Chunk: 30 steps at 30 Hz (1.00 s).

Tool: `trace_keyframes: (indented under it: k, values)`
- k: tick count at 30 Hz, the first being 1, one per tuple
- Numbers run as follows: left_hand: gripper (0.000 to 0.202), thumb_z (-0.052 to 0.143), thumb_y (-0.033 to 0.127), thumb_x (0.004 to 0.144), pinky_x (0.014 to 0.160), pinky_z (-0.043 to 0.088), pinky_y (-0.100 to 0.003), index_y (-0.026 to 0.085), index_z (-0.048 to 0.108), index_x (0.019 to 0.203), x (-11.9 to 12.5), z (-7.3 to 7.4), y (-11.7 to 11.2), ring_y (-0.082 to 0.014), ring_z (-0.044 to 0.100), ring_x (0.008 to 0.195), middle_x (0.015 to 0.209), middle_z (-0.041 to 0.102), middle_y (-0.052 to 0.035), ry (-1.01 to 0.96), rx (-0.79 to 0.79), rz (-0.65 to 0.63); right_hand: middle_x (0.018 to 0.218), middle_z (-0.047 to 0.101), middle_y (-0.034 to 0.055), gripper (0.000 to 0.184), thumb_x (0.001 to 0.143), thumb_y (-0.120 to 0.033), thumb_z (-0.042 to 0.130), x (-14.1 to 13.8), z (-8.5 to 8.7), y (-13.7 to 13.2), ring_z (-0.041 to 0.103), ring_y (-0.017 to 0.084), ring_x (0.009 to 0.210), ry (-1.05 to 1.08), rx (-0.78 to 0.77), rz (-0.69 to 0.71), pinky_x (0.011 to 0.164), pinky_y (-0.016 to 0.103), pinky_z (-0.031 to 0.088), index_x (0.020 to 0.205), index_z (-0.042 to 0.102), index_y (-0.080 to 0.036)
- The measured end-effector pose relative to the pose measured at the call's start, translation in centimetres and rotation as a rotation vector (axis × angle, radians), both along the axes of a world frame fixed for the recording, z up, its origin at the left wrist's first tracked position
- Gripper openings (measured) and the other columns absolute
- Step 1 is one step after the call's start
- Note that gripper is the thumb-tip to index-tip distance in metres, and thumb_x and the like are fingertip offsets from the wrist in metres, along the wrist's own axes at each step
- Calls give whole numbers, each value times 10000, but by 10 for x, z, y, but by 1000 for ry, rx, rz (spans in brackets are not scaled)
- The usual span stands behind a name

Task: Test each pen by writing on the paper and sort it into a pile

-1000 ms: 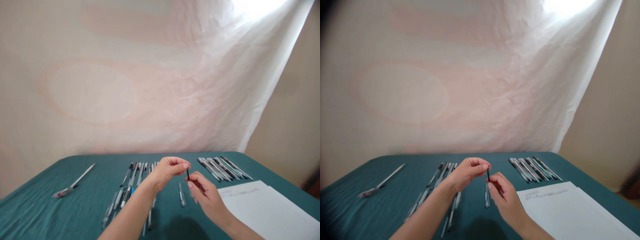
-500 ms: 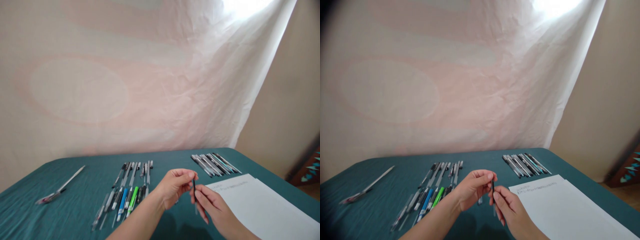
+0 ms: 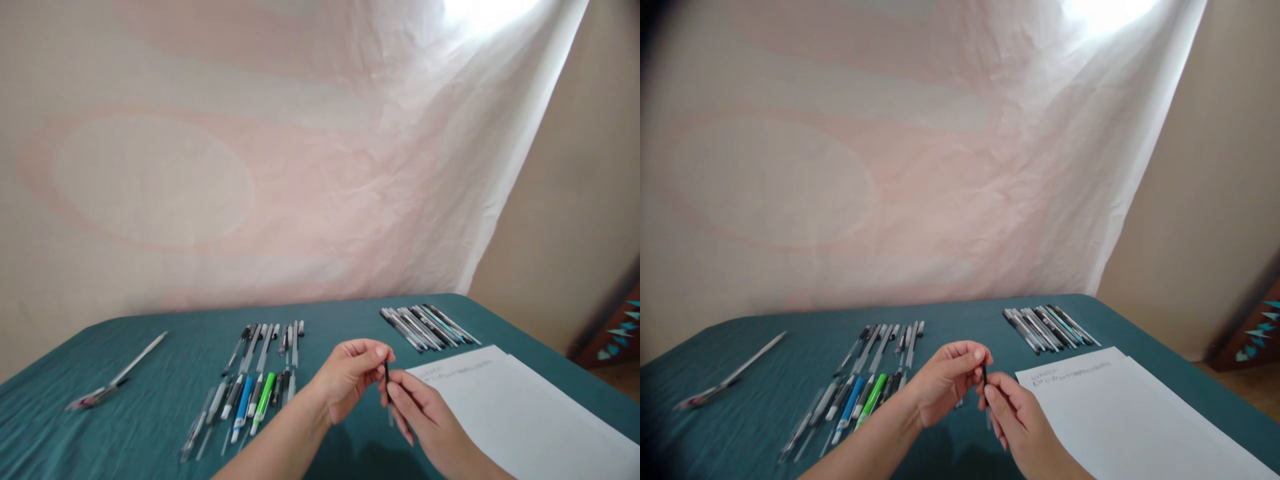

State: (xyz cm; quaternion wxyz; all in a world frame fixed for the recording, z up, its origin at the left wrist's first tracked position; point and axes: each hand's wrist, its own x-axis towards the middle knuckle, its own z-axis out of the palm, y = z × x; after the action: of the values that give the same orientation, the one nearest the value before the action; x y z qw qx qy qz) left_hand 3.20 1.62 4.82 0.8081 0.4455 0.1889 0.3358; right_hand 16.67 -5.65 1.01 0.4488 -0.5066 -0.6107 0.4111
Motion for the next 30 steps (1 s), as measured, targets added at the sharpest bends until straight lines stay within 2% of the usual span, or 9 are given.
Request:
trace_keyframes:
  k: [10, 15, 21, 30]
  values:
    - [257, 695, 314, 714, 486, 385, -201, 67, 642, 759, 3, -5, -1, -77, 493, 475, 559, 546, -8, -54, -3, 40, 503, 404, -67, 350, 899, -463, 338, -1, 3, -1, 365, 70, 417, 20, -14, -4, 455, 211, 323, 802, 502, -170]
    - [247, 699, 286, 715, 499, 399, -204, 63, 651, 813, 2, -5, 0, -80, 507, 489, 587, 571, -19, -45, -14, 29, 588, 461, -45, 342, 894, -472, 350, -2, 7, -1, 357, 56, 414, 106, -52, 25, 444, 212, 319, 819, 484, -166]
    - [222, 693, 273, 724, 508, 399, -197, 64, 650, 785, 2, -5, 0, -75, 508, 494, 588, 576, -21, -50, -47, 34, 532, 395, -68, 347, 895, -473, 353, -2, 3, 2, 342, 60, 411, 157, -44, 42, 437, 211, 309, 816, 484, -162]
    - [180, 686, 246, 732, 531, 403, -190, 74, 649, 767, 2, -7, -1, -72, 519, 503, 600, 588, -22, -84, -94, 36, 631, 436, -44, 307, 897, -445, 379, 1, 0, 2, 332, 45, 428, 270, -81, 95, 412, 195, 294, 819, 482, -167]
